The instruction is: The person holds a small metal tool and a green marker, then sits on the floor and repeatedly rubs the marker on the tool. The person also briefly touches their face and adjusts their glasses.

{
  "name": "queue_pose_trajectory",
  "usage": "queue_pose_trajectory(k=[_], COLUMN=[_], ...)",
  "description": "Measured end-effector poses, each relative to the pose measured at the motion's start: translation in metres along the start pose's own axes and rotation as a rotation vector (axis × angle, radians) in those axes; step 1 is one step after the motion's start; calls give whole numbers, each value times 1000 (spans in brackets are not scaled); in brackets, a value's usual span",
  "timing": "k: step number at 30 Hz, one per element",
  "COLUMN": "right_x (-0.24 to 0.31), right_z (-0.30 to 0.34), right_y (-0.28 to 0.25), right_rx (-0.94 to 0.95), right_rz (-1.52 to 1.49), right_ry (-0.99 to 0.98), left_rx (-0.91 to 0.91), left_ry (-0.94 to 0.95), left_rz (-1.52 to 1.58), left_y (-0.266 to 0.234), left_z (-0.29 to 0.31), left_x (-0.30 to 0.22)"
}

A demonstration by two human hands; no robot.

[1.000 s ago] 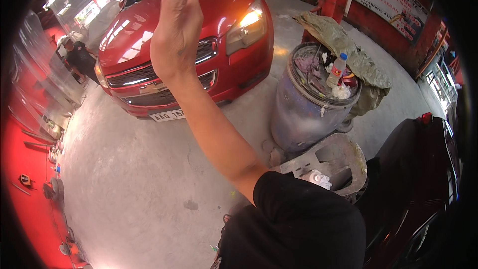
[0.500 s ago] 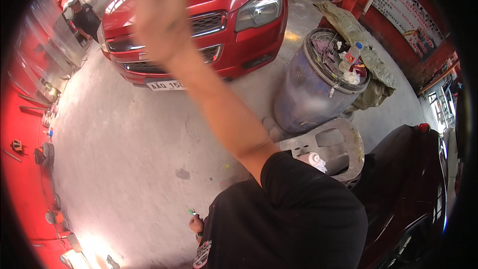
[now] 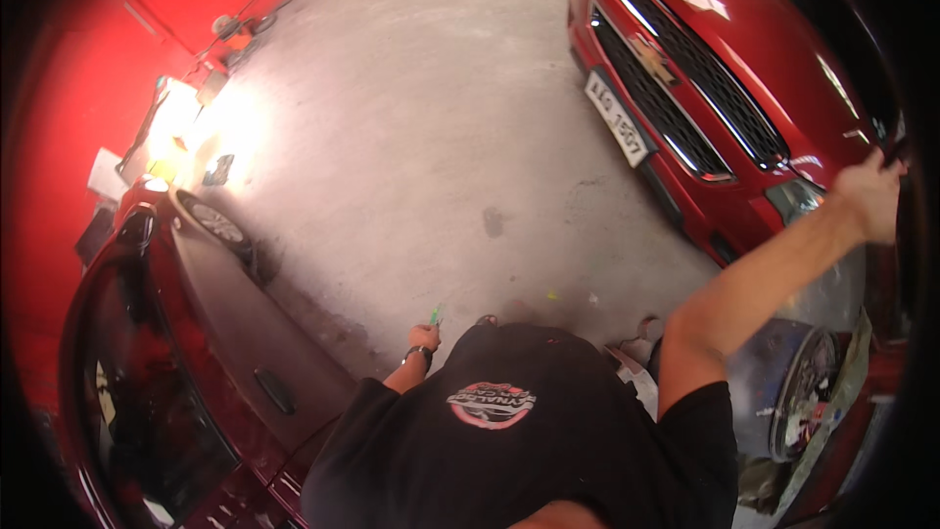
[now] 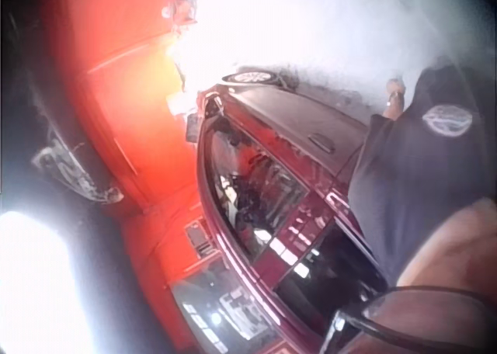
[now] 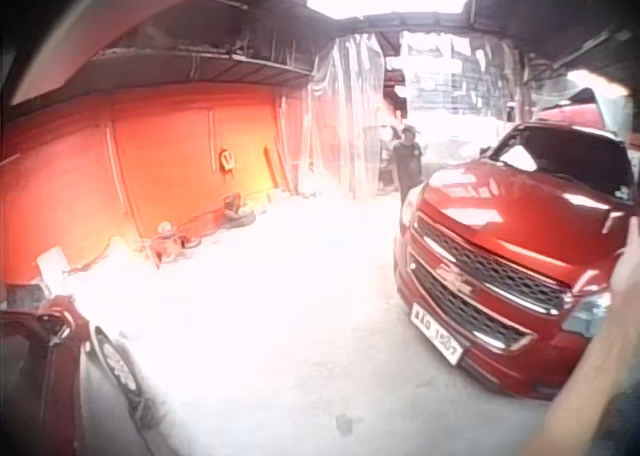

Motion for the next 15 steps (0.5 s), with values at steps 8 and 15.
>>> queue_pose_trajectory(k=[8,15], right_x=[41,36], right_z=[177,172], right_y=[181,161], right_rx=[558,360], right_rz=[-202,15], right_ry=[-31,116], left_rx=[171,198], left_ry=[236,327], left_rz=[-273,-230], left_y=[-69,-79], left_z=[23,7], left_x=[-24,-31])
Point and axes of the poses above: each hand's wrist, its own z-axis away from the middle knuckle, its own y-axis out of the palm, x = y × z, the point moved 1 cm from there along -z, towards the middle knuckle, and after that the axes turned 11 degrees about y, right-handed, at the moved point
